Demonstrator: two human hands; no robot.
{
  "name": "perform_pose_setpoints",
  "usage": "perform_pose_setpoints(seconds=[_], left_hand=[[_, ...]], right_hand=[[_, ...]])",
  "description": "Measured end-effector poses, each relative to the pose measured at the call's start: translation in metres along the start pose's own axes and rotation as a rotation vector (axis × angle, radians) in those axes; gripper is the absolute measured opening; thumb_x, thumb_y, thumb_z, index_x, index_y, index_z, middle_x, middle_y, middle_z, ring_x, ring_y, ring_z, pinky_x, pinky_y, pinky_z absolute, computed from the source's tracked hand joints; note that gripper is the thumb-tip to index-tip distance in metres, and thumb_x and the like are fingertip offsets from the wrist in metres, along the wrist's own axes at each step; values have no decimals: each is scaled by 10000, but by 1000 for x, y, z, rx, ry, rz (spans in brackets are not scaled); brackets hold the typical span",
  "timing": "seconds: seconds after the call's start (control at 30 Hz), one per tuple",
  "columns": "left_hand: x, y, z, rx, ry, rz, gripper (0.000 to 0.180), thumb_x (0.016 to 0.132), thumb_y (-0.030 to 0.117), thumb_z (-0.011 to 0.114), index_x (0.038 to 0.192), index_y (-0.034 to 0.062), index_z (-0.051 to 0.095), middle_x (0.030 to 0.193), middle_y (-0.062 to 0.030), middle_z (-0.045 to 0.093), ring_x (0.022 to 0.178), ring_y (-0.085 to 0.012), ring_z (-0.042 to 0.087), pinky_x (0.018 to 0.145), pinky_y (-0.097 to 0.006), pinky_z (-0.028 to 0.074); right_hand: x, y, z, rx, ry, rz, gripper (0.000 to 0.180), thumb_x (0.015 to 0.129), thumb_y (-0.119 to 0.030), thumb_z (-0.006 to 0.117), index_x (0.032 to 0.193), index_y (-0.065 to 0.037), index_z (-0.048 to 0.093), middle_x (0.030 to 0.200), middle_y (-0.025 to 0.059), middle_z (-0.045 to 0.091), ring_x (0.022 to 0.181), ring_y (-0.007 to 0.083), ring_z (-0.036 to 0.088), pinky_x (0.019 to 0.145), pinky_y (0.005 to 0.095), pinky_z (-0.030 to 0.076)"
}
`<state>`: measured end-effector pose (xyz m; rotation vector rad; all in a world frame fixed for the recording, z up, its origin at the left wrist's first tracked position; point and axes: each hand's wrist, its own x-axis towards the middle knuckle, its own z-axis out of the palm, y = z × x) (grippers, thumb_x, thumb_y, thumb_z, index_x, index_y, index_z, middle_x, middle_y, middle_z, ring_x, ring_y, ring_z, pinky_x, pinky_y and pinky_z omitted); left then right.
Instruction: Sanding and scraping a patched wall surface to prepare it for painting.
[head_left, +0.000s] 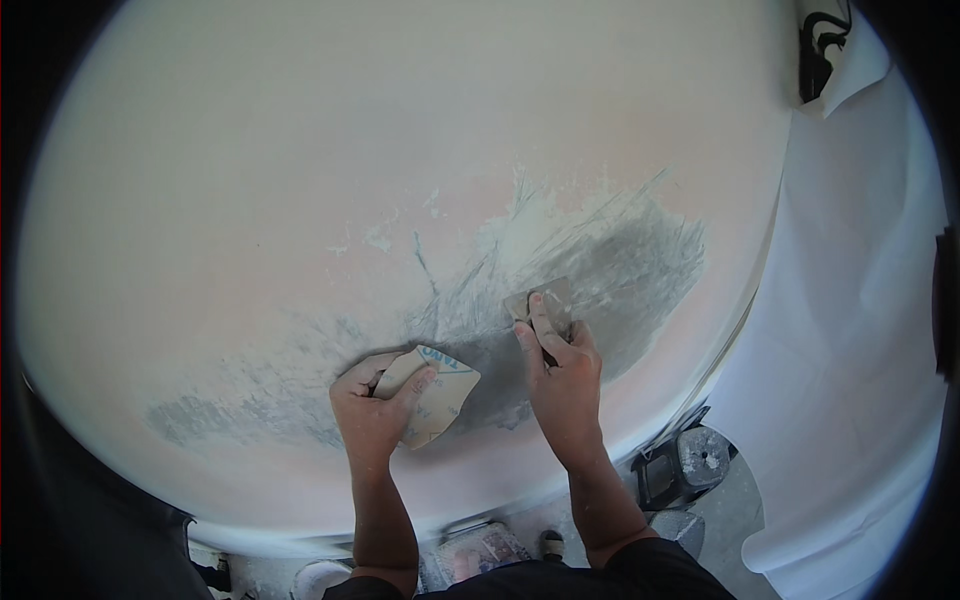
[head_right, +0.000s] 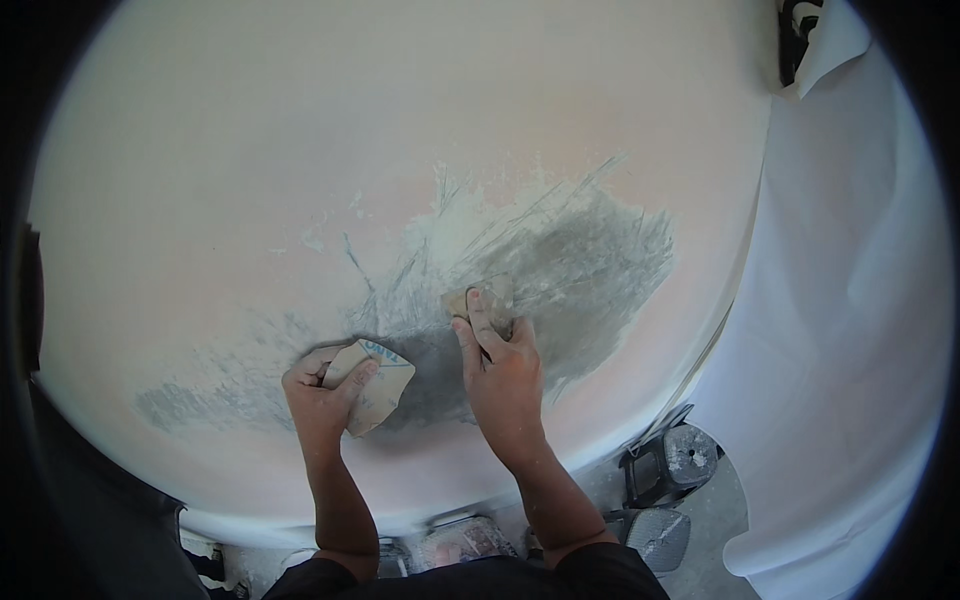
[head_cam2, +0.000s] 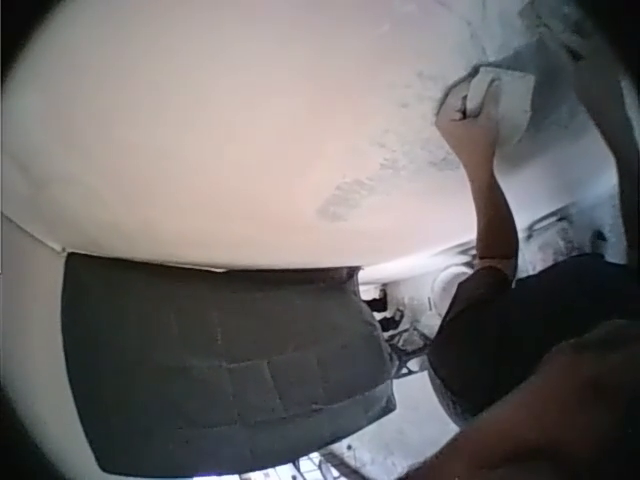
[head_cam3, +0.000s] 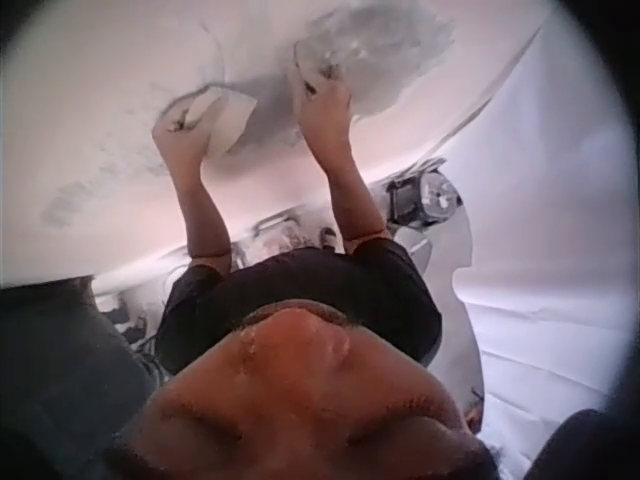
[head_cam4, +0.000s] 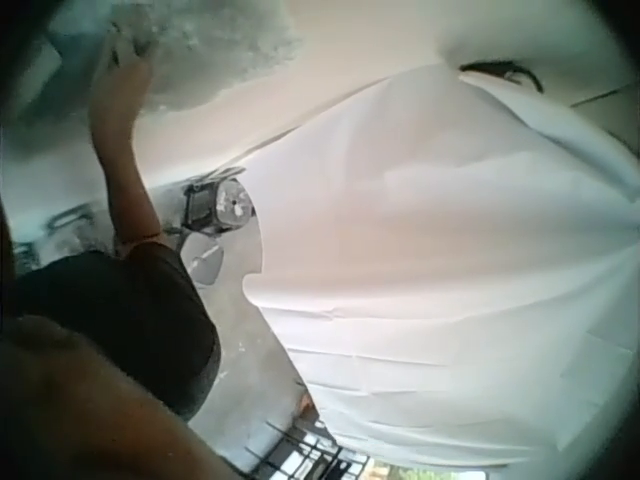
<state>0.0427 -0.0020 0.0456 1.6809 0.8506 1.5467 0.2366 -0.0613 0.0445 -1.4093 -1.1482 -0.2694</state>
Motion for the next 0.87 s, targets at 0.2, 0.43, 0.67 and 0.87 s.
perform_pose_setpoints(seconds=[0.2, 0.43, 0.67, 0.87], left_hand=[[3, 1, 0, 16, -7, -17, 232, 757, 27, 845, 954, -36, 740, 830, -88, 751, 745, -106, 684, 692, -249, 533], [3, -4, -4, 7, 13, -24, 230, 755, 22, 846, 950, -37, 739, 825, -89, 750, 745, -104, 682, 691, -244, 531], [2, -6, -2, 23, 21, -32, 220, 754, 16, 846, 936, -36, 735, 829, -89, 747, 750, -105, 682, 693, -245, 531], [-1, -7, 0, 15, 38, -14, 217, 762, 23, 845, 936, -39, 731, 828, -90, 747, 745, -104, 681, 687, -246, 531]], right_hand=[[-4, -2, 3, -1, -5, -7, 362, 912, -221, 732, 1272, -187, 704, 860, 168, 536, 717, 313, 583, 661, 407, 516], [-5, -3, 13, -27, -6, -35, 370, 916, -232, 728, 1283, -194, 697, 849, 163, 516, 725, 309, 593, 658, 404, 521], [-10, -2, 19, -84, 19, -39, 376, 915, -233, 730, 1286, -184, 695, 854, 163, 515, 703, 304, 580, 645, 406, 519], [-6, -1, 24, -43, 45, -52, 384, 918, -236, 728, 1297, -187, 689, 861, 156, 516, 691, 288, 573, 634, 398, 518]])
